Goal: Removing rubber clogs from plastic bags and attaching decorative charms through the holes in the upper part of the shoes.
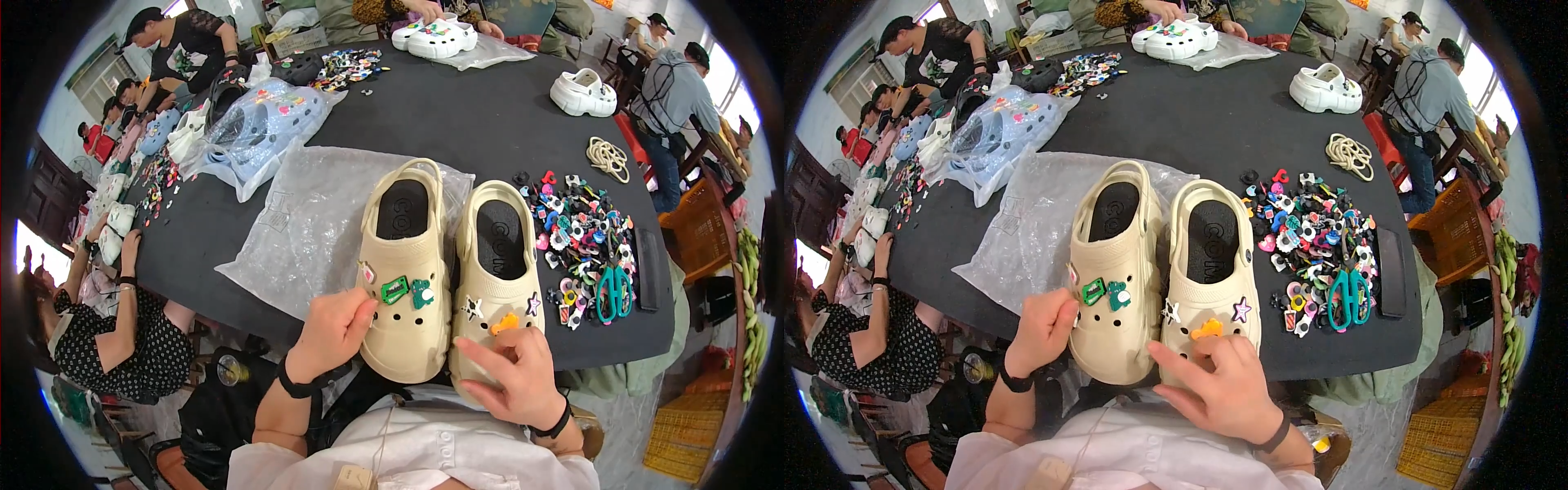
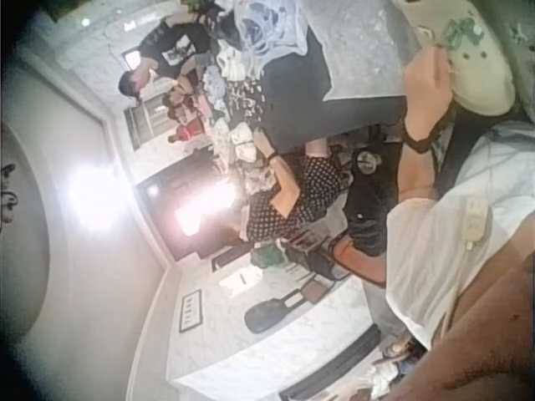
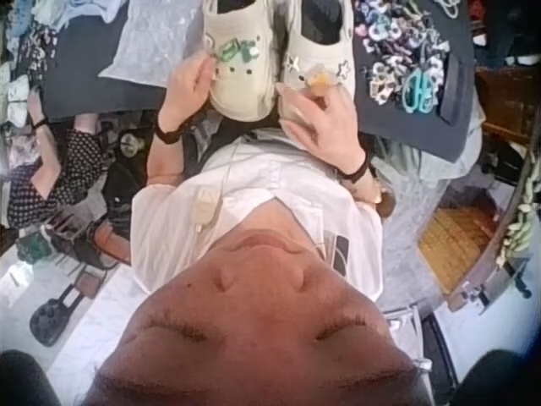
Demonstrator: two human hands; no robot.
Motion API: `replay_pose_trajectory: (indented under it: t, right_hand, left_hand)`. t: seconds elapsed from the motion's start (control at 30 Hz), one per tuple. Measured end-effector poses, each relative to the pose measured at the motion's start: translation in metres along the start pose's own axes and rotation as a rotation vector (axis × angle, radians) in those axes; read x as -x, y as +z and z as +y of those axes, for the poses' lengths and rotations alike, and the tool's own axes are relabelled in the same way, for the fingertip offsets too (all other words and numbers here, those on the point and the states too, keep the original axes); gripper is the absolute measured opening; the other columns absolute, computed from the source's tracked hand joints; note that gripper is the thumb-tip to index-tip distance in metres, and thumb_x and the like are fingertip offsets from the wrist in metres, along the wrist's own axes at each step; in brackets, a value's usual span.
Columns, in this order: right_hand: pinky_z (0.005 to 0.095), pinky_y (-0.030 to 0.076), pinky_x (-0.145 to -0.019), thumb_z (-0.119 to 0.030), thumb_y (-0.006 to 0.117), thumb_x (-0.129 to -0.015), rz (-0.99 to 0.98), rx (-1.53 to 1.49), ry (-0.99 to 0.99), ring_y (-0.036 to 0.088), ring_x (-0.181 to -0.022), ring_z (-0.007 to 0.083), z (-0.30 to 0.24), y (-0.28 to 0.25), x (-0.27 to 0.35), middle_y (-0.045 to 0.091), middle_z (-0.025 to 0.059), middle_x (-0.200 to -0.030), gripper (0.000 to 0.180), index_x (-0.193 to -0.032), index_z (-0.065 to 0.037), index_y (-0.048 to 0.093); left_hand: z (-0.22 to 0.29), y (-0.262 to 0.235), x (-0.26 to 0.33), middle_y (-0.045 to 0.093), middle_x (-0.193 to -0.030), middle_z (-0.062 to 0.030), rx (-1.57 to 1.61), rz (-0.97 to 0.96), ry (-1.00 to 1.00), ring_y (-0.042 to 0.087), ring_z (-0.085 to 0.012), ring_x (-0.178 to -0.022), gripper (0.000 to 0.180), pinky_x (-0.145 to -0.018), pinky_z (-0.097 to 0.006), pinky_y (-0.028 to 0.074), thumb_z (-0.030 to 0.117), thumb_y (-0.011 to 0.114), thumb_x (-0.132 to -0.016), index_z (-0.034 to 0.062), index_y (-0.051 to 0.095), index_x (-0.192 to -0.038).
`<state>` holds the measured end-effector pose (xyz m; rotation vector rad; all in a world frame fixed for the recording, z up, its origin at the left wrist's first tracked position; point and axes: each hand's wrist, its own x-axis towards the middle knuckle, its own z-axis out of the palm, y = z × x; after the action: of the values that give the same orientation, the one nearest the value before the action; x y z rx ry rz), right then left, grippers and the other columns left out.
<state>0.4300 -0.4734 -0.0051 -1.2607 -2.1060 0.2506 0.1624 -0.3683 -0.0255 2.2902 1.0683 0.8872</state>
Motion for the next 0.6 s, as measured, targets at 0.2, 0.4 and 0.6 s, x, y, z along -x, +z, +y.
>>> replay_pose_trajectory:
  t: [0.2,0.4,0.6]
  right_hand:
    - [0.0378,0.036,-0.104,-0.043,0.074,-0.075,-0.261,0.217,-0.102,0.048,-0.129,0.0187,-0.022,0.001,-0.008,0.051,-0.0044,-0.143,0.065,-0.134,-0.021,0.057]
    - [0.037,0.035,-0.105,-0.042,0.076,-0.073,-0.282,0.22,-0.081,0.048,-0.13,0.0193,-0.022,0.0,-0.009,0.053,-0.0037,-0.141,0.068,-0.135,-0.022,0.056]
    - [0.0368,0.033,-0.106,-0.039,0.077,-0.071,-0.258,0.232,-0.093,0.047,-0.13,0.0191,-0.021,0.002,-0.007,0.052,-0.004,-0.142,0.069,-0.135,-0.022,0.057]
  left_hand:
    - [0.009,0.008,0.011,0.05,-0.062,-0.0121,-0.155,-0.008,0.167,0.054,-0.0324,-0.054,0.017,-0.049,-0.042,0.041,0.009,0.064,-0.088,0.0049,0.052,-0.078]
    - [-0.001,0.007,0.01,0.051,-0.063,-0.013,0.047,-0.005,0.133,0.053,-0.0327,-0.054,0.017,-0.049,-0.04,0.04,0.01,0.062,-0.089,0.0049,0.053,-0.076]
    - [-0.01,0.004,0.015,0.048,-0.06,-0.0118,0.118,-0.06,0.057,0.051,-0.0292,-0.051,0.021,-0.048,-0.037,0.038,0.014,0.056,-0.095,0.0044,0.053,-0.077]
